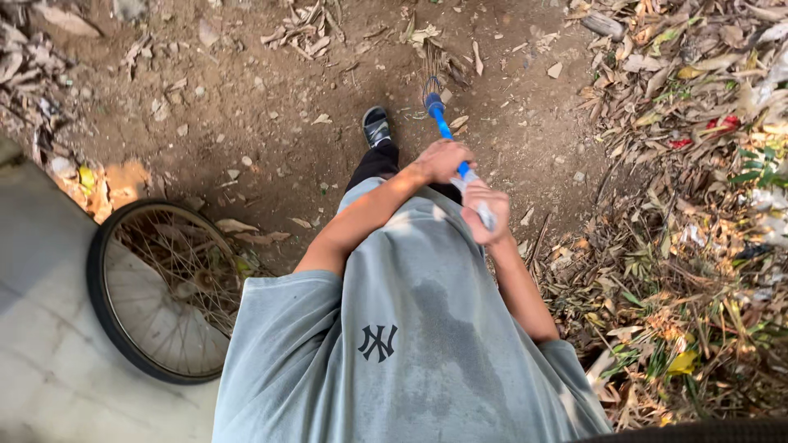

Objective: The person sweeps dry leaves and debris on a dirt ground using a blue broom. A child briefly walks through the scene. The person continues sweeping the same area repeatedly.

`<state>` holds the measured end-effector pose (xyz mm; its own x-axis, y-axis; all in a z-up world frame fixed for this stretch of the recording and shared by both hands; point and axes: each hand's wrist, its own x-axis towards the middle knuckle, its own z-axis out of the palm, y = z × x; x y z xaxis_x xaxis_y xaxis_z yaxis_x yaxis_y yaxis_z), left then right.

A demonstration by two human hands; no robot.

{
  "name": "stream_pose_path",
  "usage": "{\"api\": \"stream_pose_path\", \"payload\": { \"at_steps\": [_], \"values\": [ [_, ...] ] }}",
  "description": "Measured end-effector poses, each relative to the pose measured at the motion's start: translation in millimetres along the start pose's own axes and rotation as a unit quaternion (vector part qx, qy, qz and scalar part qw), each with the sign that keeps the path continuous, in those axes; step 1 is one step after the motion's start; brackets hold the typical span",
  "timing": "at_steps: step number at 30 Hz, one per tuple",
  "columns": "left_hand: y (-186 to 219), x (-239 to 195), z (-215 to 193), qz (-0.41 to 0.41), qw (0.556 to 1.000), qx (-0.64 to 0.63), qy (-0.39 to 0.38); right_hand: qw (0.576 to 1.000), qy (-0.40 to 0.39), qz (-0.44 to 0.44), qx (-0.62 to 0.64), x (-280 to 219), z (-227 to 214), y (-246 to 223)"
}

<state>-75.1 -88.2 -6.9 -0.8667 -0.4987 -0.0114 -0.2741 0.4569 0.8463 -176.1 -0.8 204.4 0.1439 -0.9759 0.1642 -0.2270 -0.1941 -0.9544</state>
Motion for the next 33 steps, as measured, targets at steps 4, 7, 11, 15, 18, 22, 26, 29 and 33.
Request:
{"api": "stream_pose_path", "payload": {
  "at_steps": [4,7,11,15,18,22,26,29,33],
  "values": [
    [36.3,7.6,-34.2,0.041,0.998,0.041,0.0,0.987,0.133,0.015,0.088,-4.0,-14.6,-39.2],
    [20.2,-1.6,-56.5,0.029,0.995,0.093,0.024,0.974,0.169,-0.011,0.148,10.1,-4.8,-28.0],
    [-49.8,-13.3,-61.4,-0.025,0.99,0.131,0.055,0.976,0.135,-0.041,0.166,41.4,22.2,38.1],
    [-97.5,-6.0,-34.2,-0.055,0.993,0.073,-0.077,0.997,-0.011,-0.01,0.069,38.0,19.9,74.2],
    [-85.3,24.3,-1.7,-0.029,0.996,0.015,-0.083,1.0,-0.022,0.005,0.01,24.0,-2.8,73.3],
    [-44.8,79.7,11.1,-0.037,0.994,0.043,-0.09,1.0,0.01,-0.026,-0.006,20.4,-54.4,64.1],
    [4.3,127.1,10.3,0.024,0.998,0.049,-0.037,0.998,0.043,-0.044,0.014,9.6,-115.8,45.9],
    [34.5,157.8,17.3,0.007,0.998,0.046,-0.03,0.992,0.094,-0.037,0.078,0.8,-156.2,42.4],
    [33.9,169.9,43.6,-0.1,0.993,0.061,0.003,0.974,0.14,-0.015,0.175,-2.6,-189.9,79.1]
  ]
}}
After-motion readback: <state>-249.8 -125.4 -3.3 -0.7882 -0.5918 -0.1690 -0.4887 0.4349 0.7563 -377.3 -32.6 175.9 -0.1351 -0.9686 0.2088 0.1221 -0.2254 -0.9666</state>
